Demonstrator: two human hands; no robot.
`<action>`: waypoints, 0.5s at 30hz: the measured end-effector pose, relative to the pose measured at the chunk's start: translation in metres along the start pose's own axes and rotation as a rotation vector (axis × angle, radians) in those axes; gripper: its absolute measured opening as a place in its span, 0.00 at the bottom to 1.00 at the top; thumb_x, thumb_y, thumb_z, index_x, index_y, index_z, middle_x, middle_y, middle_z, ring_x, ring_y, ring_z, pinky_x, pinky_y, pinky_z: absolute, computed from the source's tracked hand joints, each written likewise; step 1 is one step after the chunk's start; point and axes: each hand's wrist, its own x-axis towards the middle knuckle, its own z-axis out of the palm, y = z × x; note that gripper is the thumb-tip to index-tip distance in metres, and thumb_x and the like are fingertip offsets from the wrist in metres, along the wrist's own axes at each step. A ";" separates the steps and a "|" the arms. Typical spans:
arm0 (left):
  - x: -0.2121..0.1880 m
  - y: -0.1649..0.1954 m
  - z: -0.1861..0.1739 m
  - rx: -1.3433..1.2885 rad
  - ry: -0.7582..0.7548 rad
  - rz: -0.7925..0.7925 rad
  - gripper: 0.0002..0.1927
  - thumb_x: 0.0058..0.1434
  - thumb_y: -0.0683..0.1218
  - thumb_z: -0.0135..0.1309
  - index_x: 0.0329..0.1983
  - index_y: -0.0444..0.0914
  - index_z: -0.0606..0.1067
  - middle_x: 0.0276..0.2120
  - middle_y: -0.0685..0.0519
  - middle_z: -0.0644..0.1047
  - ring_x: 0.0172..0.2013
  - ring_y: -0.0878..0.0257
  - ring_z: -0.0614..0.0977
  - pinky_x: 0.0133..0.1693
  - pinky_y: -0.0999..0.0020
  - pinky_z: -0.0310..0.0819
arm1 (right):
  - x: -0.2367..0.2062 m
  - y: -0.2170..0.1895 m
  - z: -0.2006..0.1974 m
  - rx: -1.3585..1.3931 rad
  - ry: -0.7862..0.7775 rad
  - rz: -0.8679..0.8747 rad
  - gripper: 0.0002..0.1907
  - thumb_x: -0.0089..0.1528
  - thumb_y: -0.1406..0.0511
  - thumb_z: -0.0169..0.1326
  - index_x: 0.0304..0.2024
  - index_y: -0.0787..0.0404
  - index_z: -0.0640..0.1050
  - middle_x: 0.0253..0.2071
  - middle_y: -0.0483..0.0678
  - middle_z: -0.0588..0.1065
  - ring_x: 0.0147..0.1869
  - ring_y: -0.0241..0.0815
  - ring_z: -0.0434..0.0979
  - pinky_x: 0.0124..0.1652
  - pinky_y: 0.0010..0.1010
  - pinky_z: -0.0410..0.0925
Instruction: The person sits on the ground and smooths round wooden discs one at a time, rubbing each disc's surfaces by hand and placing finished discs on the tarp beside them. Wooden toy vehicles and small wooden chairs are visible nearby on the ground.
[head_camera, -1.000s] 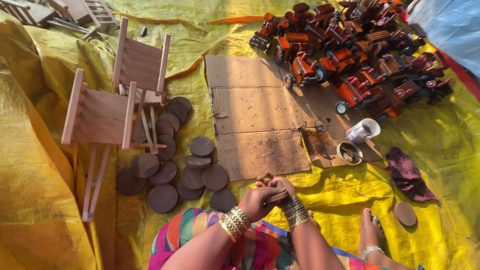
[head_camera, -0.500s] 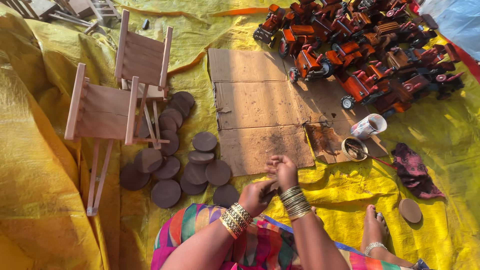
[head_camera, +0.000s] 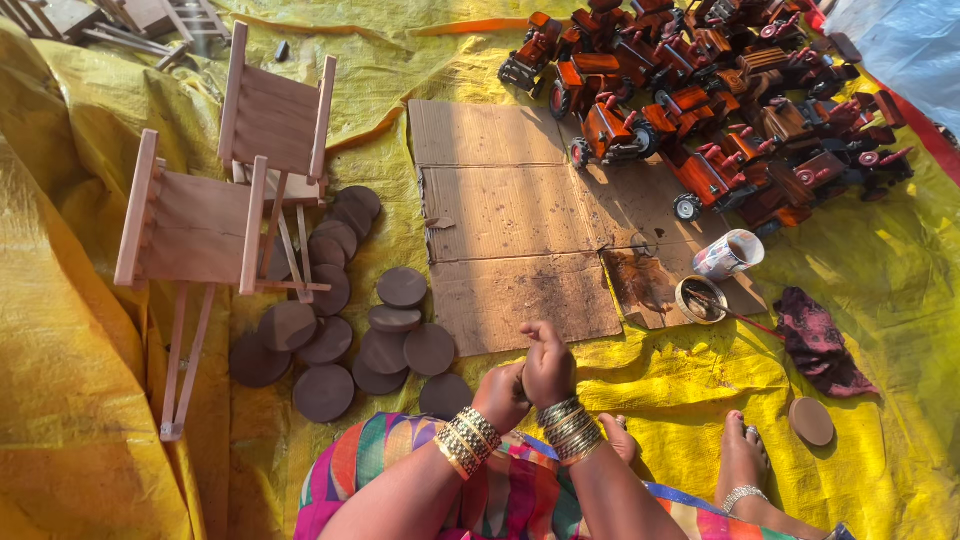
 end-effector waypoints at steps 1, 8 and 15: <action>0.000 0.001 0.001 0.014 -0.003 -0.014 0.10 0.50 0.38 0.59 0.36 0.36 0.76 0.31 0.40 0.80 0.36 0.41 0.82 0.37 0.54 0.76 | -0.001 -0.004 -0.001 -0.023 -0.020 0.040 0.16 0.63 0.74 0.39 0.44 0.63 0.78 0.40 0.55 0.82 0.46 0.48 0.85 0.45 0.38 0.75; 0.002 0.035 -0.012 0.031 -0.016 0.034 0.09 0.56 0.39 0.61 0.40 0.35 0.78 0.32 0.41 0.80 0.36 0.43 0.82 0.37 0.55 0.77 | 0.025 0.049 0.008 0.415 -0.109 0.428 0.16 0.61 0.76 0.37 0.44 0.70 0.76 0.40 0.58 0.80 0.42 0.51 0.81 0.43 0.35 0.75; 0.000 0.053 -0.030 -0.157 -0.179 0.098 0.19 0.61 0.41 0.62 0.56 0.38 0.78 0.40 0.44 0.83 0.40 0.58 0.88 0.43 0.66 0.79 | 0.014 0.114 -0.009 1.262 -0.535 1.081 0.28 0.51 0.77 0.39 0.56 0.70 0.66 0.50 0.65 0.76 0.54 0.59 0.79 0.56 0.43 0.74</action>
